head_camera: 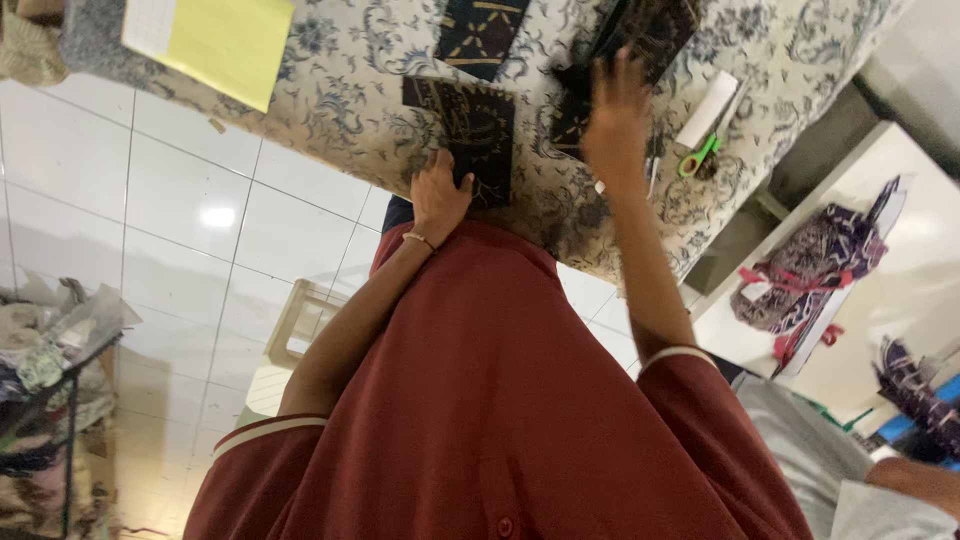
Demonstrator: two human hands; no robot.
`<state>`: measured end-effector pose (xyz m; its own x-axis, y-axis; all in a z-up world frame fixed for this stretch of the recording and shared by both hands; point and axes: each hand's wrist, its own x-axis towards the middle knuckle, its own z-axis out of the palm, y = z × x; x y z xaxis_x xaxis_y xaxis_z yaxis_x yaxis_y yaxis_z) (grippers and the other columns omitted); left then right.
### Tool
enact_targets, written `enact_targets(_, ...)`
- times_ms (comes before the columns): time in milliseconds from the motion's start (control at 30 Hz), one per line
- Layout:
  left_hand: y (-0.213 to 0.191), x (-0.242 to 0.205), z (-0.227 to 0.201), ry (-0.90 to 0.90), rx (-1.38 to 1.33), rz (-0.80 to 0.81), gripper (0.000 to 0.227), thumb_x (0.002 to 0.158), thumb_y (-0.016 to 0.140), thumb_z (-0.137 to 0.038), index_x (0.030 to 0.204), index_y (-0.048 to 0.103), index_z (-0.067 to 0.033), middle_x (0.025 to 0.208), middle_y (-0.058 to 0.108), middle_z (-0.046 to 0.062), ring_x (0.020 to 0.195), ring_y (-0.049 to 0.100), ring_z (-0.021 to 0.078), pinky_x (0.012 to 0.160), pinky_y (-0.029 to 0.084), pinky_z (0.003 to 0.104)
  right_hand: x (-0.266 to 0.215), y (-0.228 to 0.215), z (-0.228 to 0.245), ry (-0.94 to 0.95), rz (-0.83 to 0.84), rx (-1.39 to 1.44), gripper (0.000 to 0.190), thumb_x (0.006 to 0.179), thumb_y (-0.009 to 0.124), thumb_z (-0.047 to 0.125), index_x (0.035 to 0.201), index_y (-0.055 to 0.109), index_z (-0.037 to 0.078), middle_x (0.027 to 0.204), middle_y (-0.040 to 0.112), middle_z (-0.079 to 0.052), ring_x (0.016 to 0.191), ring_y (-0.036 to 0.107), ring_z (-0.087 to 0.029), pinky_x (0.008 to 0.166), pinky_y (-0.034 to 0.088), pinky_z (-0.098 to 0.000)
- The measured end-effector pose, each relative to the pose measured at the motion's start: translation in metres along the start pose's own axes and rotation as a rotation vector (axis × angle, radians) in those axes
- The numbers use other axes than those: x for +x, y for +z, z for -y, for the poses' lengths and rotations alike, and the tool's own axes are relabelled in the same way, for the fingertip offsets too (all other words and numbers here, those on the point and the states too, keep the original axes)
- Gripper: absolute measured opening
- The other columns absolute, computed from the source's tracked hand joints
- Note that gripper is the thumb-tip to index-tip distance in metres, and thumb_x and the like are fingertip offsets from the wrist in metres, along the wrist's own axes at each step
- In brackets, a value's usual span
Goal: The person repeatedly picks up small dark fabric pieces from a patterned table, folds them by hand, and places them back on the table. The person handles the items one at a time, turning them over and aligning edges before stacking them.
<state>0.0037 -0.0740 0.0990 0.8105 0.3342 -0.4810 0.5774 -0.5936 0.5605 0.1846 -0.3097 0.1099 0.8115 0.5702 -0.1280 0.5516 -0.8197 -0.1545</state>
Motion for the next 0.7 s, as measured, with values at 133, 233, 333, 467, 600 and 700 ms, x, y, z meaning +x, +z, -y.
enact_targets(133, 0.001, 0.007, 0.006, -0.102, -0.09, 0.13, 0.043, 0.09, 0.078, -0.025, 0.117, 0.055, -0.0011, 0.096, 0.071, 0.025, 0.091, 0.068, 0.0471, 0.078, 0.054, 0.055, -0.057, 0.043, 0.014, 0.026, -0.097, 0.161, 0.073, 0.095, 0.06, -0.003, 0.163, 0.033, 0.005, 0.169, 0.013, -0.027, 0.157, 0.013, -0.044, 0.125, 0.02, -0.0677)
enact_targets(233, 0.002, 0.008, 0.017, -0.032, -0.09, 0.146, 0.049, 0.088, 0.081, -0.025, 0.12, 0.055, 0.0012, 0.101, 0.071, 0.029, 0.096, 0.07, 0.0473, 0.081, 0.056, 0.053, -0.105, 0.044, 0.026, 0.363, -0.172, 0.386, 0.057, 0.107, 0.058, 0.001, 0.161, 0.039, 0.003, 0.164, 0.034, -0.022, 0.152, 0.042, -0.036, 0.123, 0.043, -0.0532)
enact_targets(333, 0.005, 0.009, 0.027, -0.012, -0.089, 0.17, 0.058, 0.086, 0.082, -0.026, 0.128, 0.054, 0.0029, 0.111, 0.07, 0.031, 0.105, 0.069, 0.0452, 0.088, 0.056, 0.05, -0.133, 0.037, 0.032, 0.509, -0.18, 0.19, 0.051, 0.105, 0.072, 0.013, 0.145, 0.05, -0.008, 0.14, 0.041, -0.042, 0.126, 0.044, -0.058, 0.1, 0.042, -0.0616)
enact_targets(467, 0.01, 0.019, 0.042, -0.044, -0.068, 0.277, 0.066, 0.089, 0.08, -0.03, 0.136, 0.048, 0.0052, 0.122, 0.065, 0.032, 0.116, 0.065, 0.0436, 0.094, 0.054, 0.049, -0.139, 0.038, 0.031, 0.532, -0.288, 0.453, 0.031, 0.1, 0.07, 0.005, 0.127, 0.058, -0.004, 0.121, 0.055, -0.027, 0.11, 0.057, -0.044, 0.089, 0.049, -0.0524)
enact_targets(600, 0.007, 0.021, 0.053, 0.043, -0.098, 0.325, 0.065, 0.093, 0.079, -0.032, 0.136, 0.048, 0.0054, 0.131, 0.061, 0.034, 0.122, 0.061, 0.0447, 0.096, 0.053, 0.05, -0.134, 0.041, 0.026, 0.588, -0.343, 0.476, 0.017, 0.098, 0.07, 0.001, 0.111, 0.061, -0.004, 0.11, 0.059, -0.022, 0.097, 0.062, -0.041, 0.081, 0.048, -0.0518)
enact_targets(700, 0.009, 0.009, 0.054, 0.035, -0.132, 0.223, 0.063, 0.091, 0.081, -0.031, 0.135, 0.049, -0.0006, 0.124, 0.068, 0.028, 0.117, 0.069, 0.0395, 0.097, 0.056, 0.048, -0.137, 0.047, 0.025, 0.585, -0.404, 0.56, 0.017, 0.096, 0.07, -0.002, 0.11, 0.061, -0.004, 0.105, 0.06, -0.019, 0.088, 0.064, -0.035, 0.074, 0.051, -0.0463)
